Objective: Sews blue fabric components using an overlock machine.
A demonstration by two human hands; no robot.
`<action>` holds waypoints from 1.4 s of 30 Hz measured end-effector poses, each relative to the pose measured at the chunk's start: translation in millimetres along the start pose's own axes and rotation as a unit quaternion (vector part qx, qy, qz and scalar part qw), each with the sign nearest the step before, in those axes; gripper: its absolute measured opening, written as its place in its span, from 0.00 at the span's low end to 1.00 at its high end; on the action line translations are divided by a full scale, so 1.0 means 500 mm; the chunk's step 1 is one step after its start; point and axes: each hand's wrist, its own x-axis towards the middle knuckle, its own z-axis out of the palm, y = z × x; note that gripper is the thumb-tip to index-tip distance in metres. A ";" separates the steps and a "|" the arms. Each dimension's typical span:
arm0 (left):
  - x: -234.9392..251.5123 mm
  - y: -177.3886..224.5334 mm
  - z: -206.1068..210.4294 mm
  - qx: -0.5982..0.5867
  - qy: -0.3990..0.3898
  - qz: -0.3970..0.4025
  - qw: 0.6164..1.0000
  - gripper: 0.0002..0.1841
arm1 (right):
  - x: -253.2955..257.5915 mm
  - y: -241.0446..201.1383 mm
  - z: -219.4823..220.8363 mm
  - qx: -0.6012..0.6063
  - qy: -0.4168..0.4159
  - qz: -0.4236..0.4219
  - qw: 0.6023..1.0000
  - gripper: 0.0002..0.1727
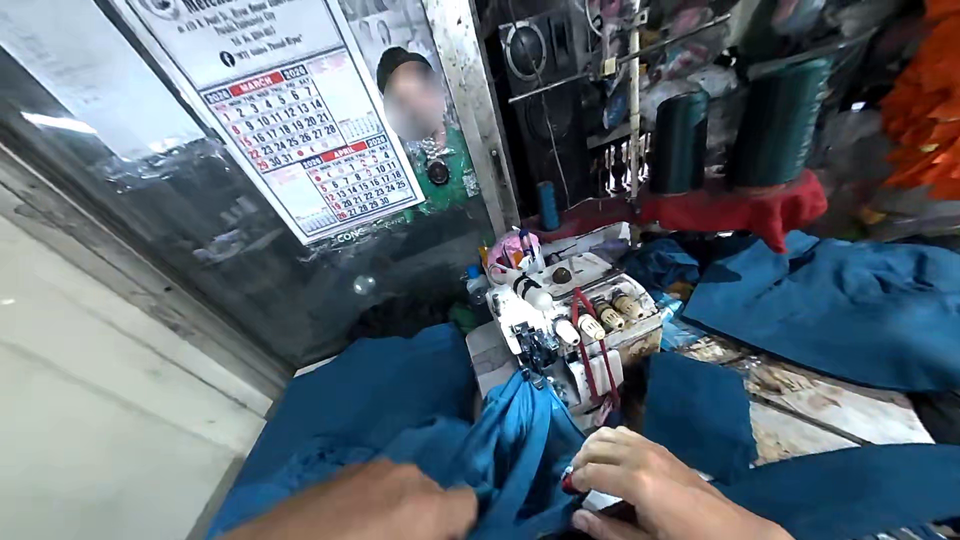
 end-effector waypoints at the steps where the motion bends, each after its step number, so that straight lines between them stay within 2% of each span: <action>1: -0.013 -0.014 -0.016 0.020 0.027 -0.017 0.999 0.17 | 0.004 -0.002 -0.004 0.018 -0.005 0.004 1.000 0.19; 3: -0.037 -0.035 -0.056 0.021 0.065 -0.014 0.998 0.16 | 0.009 -0.005 -0.009 0.059 -0.010 0.016 0.998 0.22; 5: -0.048 -0.032 -0.080 -0.020 0.060 0.005 0.998 0.16 | 0.007 -0.008 -0.013 0.126 -0.001 0.016 0.992 0.21; 11: -0.045 -0.035 -0.054 -0.090 0.052 0.054 0.993 0.16 | -0.022 0.001 -0.018 0.291 0.086 0.026 0.952 0.16; 14: -0.040 -0.040 -0.050 -0.086 0.070 0.066 0.992 0.16 | 0.012 -0.013 -0.004 0.241 0.156 0.039 0.957 0.16; 16: -0.036 -0.041 -0.044 -0.082 0.077 0.081 0.990 0.16 | 0.058 -0.034 0.007 0.171 0.171 0.031 0.970 0.21; 18: -0.034 -0.043 -0.038 -0.079 0.085 0.089 0.989 0.16 | 0.106 -0.054 0.008 0.126 0.148 -0.007 0.981 0.26; 21: -0.045 -0.052 -0.028 -0.078 0.100 0.080 0.989 0.16 | 0.146 -0.066 0.001 0.124 0.097 -0.055 0.986 0.21; 24: -0.062 -0.070 -0.009 -0.082 0.124 0.061 0.987 0.17 | 0.127 -0.053 -0.008 0.172 0.091 -0.053 0.979 0.20; 26: -0.064 -0.079 0.003 -0.076 0.139 0.055 0.986 0.17 | 0.100 -0.037 -0.021 0.217 0.073 -0.032 0.973 0.22; 30: -0.044 -0.077 0.009 -0.047 0.147 0.040 0.987 0.18 | 0.065 0.005 -0.025 0.251 0.051 0.016 0.967 0.18; 32: -0.032 -0.071 -0.002 -0.007 0.155 0.031 0.987 0.18 | 0.053 0.007 -0.026 0.212 0.045 0.014 0.976 0.15; 35: -0.037 -0.059 -0.036 0.058 0.159 0.021 0.985 0.19 | 0.012 -0.017 -0.034 0.094 0.030 -0.012 0.995 0.16; 37: -0.046 -0.045 -0.065 0.099 0.154 0.002 0.983 0.20 | -0.024 -0.029 -0.026 0.036 0.081 -0.027 0.996 0.14; 39: -0.045 -0.039 -0.083 0.125 0.160 -0.017 0.979 0.19 | -0.041 -0.031 -0.009 0.015 0.151 -0.003 0.988 0.12; 40: -0.037 -0.042 -0.087 0.132 0.160 -0.025 0.978 0.18 | -0.041 -0.028 0.000 0.022 0.160 0.023 0.987 0.11; 42: -0.002 -0.055 -0.089 0.170 0.159 -0.066 0.970 0.14 | -0.031 -0.008 0.012 0.064 0.110 0.079 0.989 0.13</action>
